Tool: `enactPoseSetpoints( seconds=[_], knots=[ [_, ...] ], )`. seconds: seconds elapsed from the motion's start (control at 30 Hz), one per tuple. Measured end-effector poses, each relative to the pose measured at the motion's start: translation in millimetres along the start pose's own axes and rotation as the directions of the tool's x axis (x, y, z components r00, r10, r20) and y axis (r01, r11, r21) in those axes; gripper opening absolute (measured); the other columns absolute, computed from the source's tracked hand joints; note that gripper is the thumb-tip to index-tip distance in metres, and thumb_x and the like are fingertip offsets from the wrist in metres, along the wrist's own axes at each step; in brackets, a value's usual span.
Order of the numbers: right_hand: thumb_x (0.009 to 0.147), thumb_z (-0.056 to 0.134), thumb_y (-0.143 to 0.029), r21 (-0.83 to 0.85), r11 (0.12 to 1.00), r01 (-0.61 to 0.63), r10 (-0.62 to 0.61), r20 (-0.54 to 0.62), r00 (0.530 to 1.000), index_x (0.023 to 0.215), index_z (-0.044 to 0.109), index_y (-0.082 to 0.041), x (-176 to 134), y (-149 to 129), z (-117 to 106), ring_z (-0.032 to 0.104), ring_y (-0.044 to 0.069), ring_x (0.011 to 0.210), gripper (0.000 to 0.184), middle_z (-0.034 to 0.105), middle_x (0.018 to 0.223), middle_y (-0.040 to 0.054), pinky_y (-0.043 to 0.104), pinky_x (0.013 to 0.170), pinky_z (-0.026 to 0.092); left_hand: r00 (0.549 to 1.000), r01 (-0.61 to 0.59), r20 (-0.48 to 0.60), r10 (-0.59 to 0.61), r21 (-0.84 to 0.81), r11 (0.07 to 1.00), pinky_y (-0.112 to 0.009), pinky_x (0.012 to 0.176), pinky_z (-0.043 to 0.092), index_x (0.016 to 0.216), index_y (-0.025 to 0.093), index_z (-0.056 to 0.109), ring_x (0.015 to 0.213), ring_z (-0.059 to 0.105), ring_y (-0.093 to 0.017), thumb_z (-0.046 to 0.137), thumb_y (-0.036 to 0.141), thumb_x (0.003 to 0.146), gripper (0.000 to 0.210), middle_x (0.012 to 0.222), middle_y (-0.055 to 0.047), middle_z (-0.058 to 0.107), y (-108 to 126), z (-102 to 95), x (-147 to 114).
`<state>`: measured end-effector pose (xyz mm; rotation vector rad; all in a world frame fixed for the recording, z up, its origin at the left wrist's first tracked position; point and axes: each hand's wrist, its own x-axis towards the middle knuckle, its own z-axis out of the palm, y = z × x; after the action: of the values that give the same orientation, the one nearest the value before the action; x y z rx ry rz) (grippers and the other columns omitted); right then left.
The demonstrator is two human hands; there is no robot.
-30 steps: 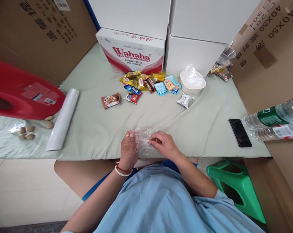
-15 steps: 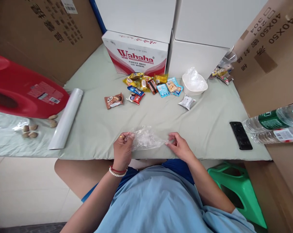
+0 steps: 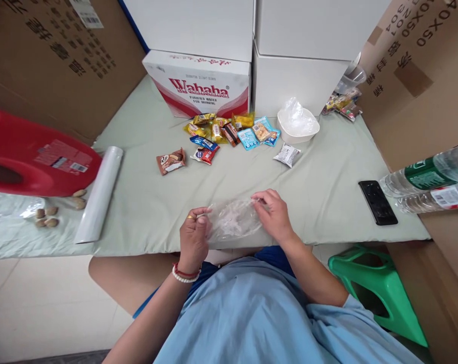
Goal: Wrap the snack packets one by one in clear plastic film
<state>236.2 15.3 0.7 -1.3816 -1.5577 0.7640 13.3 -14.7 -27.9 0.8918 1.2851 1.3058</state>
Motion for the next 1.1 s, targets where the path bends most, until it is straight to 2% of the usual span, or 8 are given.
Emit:
enactPoseSetpoints(
  seconds=[0.17, 0.27, 0.4, 0.5, 0.6, 0.8, 0.93, 1.1],
  knots=[
    [0.088, 0.073, -0.048, 0.284, 0.885, -0.369, 0.394, -0.031, 0.919, 0.09, 0.069, -0.024, -9.8, 36.1, -20.7, 0.056, 0.016, 0.071, 0.024, 0.064, 0.081, 0.0001, 0.03, 0.068, 0.05, 0.984, 0.073, -0.157, -0.08, -0.049, 0.996, -0.023, 0.047, 0.021, 0.089, 0.022, 0.06, 0.047, 0.028, -0.007, 0.083, 0.055, 0.078, 0.042, 0.057, 0.011, 0.04, -0.1, -7.3, 13.7],
    [0.09, 0.07, -0.049, 0.047, 0.926, -0.375, 0.377, -0.042, 0.925, 0.093, 0.069, -0.023, -22.4, 54.3, -37.9, 0.059, 0.021, 0.078, 0.025, 0.067, 0.087, 0.0038, 0.035, 0.073, 0.054, 0.971, 0.048, -0.234, -0.051, -0.021, 0.999, -0.023, 0.048, 0.025, 0.087, 0.023, 0.059, 0.049, 0.031, -0.008, 0.08, 0.049, 0.079, 0.035, 0.058, 0.01, 0.04, 1.7, -9.0, 20.2],
    [0.09, 0.072, -0.039, -0.441, 0.898, 0.011, 0.016, 0.057, 0.998, 0.135, 0.068, -0.024, -31.0, 54.6, -52.7, 0.056, 0.037, 0.127, 0.048, 0.062, 0.139, 0.017, 0.059, 0.108, 0.05, 0.967, 0.037, -0.256, -0.013, 0.086, 0.996, -0.024, 0.049, 0.028, 0.089, 0.024, 0.058, 0.051, 0.034, -0.01, 0.074, 0.053, 0.085, 0.033, 0.061, 0.009, 0.041, -1.6, -8.9, 23.3],
    [0.095, 0.068, -0.03, -0.402, 0.832, 0.384, -0.219, 0.398, 0.891, 0.152, 0.058, -0.03, -27.9, 41.9, -45.8, 0.039, 0.038, 0.151, 0.057, 0.046, 0.163, 0.013, 0.062, 0.122, 0.038, 0.975, 0.062, -0.222, -0.028, 0.148, 0.987, -0.025, 0.05, 0.028, 0.09, 0.024, 0.059, 0.05, 0.034, -0.011, 0.071, 0.056, 0.088, 0.034, 0.06, 0.009, 0.04, -8.1, -8.1, 22.5],
    [0.099, 0.063, -0.025, -0.232, 0.842, 0.488, -0.32, 0.513, 0.796, 0.126, 0.076, -0.033, -17.8, 32.8, -30.5, 0.048, 0.034, 0.143, 0.031, 0.066, 0.143, 0.0092, 0.059, 0.117, 0.043, 0.975, 0.065, -0.219, -0.028, 0.167, 0.984, -0.026, 0.051, 0.03, 0.092, 0.024, 0.06, 0.052, 0.036, -0.012, 0.069, 0.057, 0.09, 0.035, 0.061, 0.008, 0.041, -13.3, -10.0, 21.4],
    [0.094, 0.072, -0.051, 0.214, 0.968, -0.13, 0.099, 0.153, 0.983, 0.091, 0.076, -0.027, 8.9, 34.6, -18.9, 0.066, 0.023, 0.088, 0.024, 0.072, 0.09, 0.0048, 0.044, 0.088, 0.059, 0.968, 0.055, -0.252, -0.003, 0.201, 0.978, -0.026, 0.055, 0.035, 0.092, 0.024, 0.06, 0.057, 0.042, -0.014, 0.066, 0.053, 0.092, 0.03, 0.063, 0.006, 0.047, -10.9, -21.7, 17.2],
    [0.072, 0.086, -0.065, 0.49, 0.73, -0.477, 0.51, 0.073, 0.857, 0.078, 0.065, -0.023, 21.6, 43.6, -24.7, 0.061, 0.016, 0.066, 0.047, 0.066, 0.076, 0.0015, 0.027, 0.053, 0.053, 0.963, 0.07, -0.27, 0.013, 0.296, 0.953, -0.027, 0.057, 0.038, 0.092, 0.024, 0.061, 0.058, 0.045, -0.016, 0.063, 0.052, 0.094, 0.028, 0.065, 0.004, 0.05, -7.5, -29.6, 13.2],
    [0.072, 0.085, -0.064, 0.367, 0.77, -0.521, 0.553, 0.021, 0.833, 0.074, 0.057, -0.023, 26.1, 58.3, -31.0, 0.059, 0.016, 0.051, 0.049, 0.058, 0.061, -0.0022, 0.024, 0.038, 0.039, 0.975, 0.099, -0.215, 0.05, 0.626, 0.773, -0.032, 0.062, 0.044, 0.098, 0.022, 0.065, 0.06, 0.052, -0.019, 0.062, 0.048, 0.092, 0.026, 0.069, 0.002, 0.055, -3.9, -44.4, 8.9]
  ],
)
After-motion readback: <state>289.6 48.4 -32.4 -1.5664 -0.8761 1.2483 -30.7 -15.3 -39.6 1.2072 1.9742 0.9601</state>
